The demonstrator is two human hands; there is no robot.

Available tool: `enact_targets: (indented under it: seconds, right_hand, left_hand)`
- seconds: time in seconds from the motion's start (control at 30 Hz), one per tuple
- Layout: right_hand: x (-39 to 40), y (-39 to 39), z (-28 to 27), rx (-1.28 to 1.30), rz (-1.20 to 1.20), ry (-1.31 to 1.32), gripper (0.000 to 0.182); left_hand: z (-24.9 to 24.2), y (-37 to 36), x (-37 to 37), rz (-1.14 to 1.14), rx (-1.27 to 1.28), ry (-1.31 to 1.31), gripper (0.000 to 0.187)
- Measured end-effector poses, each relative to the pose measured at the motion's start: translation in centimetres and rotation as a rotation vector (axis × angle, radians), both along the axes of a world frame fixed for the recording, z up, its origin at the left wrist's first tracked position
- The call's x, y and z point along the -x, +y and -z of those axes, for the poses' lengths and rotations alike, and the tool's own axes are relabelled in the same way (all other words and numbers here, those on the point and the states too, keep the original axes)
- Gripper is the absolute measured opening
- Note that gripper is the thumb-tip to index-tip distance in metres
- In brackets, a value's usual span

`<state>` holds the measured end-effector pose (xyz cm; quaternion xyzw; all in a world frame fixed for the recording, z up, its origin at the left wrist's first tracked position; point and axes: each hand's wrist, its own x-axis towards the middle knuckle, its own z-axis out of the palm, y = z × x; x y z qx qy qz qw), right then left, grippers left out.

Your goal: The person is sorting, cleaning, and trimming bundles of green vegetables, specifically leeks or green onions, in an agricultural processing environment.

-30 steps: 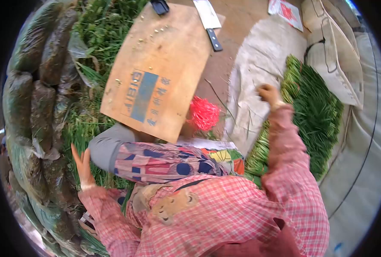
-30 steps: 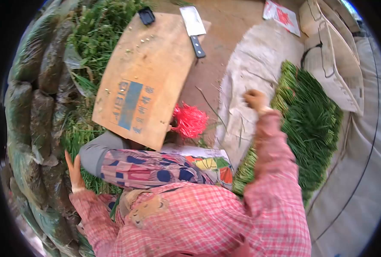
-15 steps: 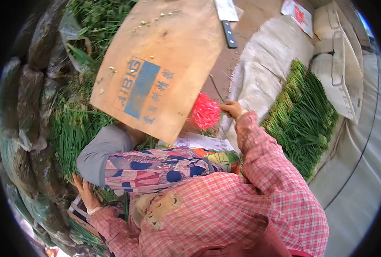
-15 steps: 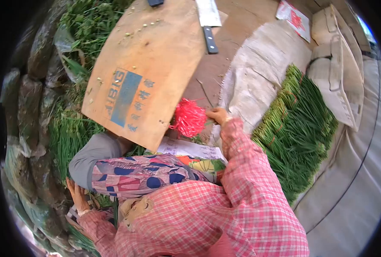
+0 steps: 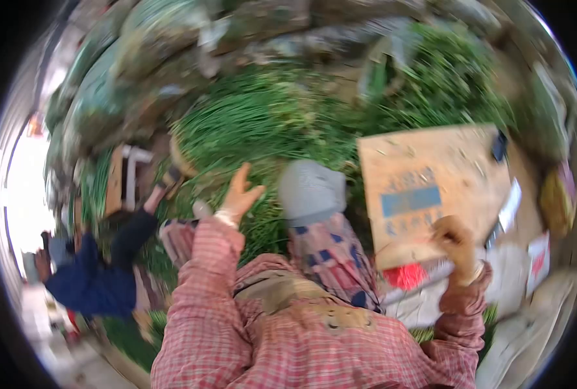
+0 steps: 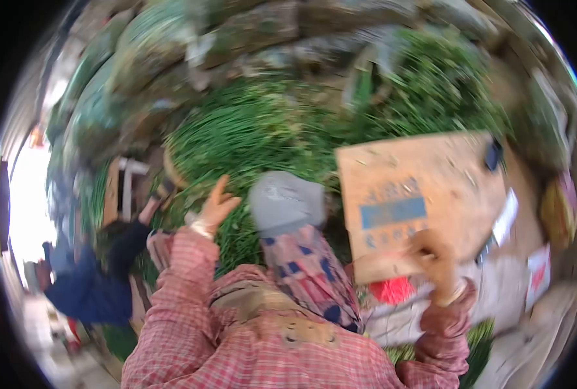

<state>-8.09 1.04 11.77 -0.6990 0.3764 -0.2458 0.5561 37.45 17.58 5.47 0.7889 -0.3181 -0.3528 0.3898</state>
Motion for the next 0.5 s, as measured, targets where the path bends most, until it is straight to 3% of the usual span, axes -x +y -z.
enact_targets:
  seconds: [0.07, 0.17, 0.23, 0.27, 0.37, 0.43, 0.5]
  right_hand:
    - [3.1, -7.2, 5.6, 0.104, 0.178, 0.243, 0.016]
    - [10.8, -14.8, 14.3, 0.156, 0.599, 0.144, 0.023]
    - [15.1, -18.8, 19.4, 0.153, 0.888, 0.291, 0.024]
    - [12.4, -19.1, 19.8, 0.073, 1.123, -0.106, 0.021]
    - [-0.5, -18.7, 18.4, 0.182, 1.006, -0.121, 0.016]
    - [-7.7, -17.6, 15.0, 0.741, 0.226, 0.233, 0.013]
    - [-14.1, -15.7, 10.1, -0.047, 0.181, -0.055, 0.010]
  left_hand:
    - [1.7, 2.1, -0.4, -0.075, -0.045, 0.097, 0.080]
    - [4.7, 6.1, -0.8, -0.195, -0.094, 0.257, 0.081]
    - [8.2, 9.0, -0.9, -0.257, -0.146, 0.257, 0.080]
    - [9.3, 10.1, -1.4, -0.281, -0.181, 0.252, 0.079]
    - [11.3, 11.4, -2.0, -0.348, -0.290, 0.283, 0.077]
    - [10.7, 10.6, -2.6, -0.461, -0.319, 0.361, 0.075]
    - [12.0, 10.3, -3.9, -0.451, -0.263, 0.376, 0.071]
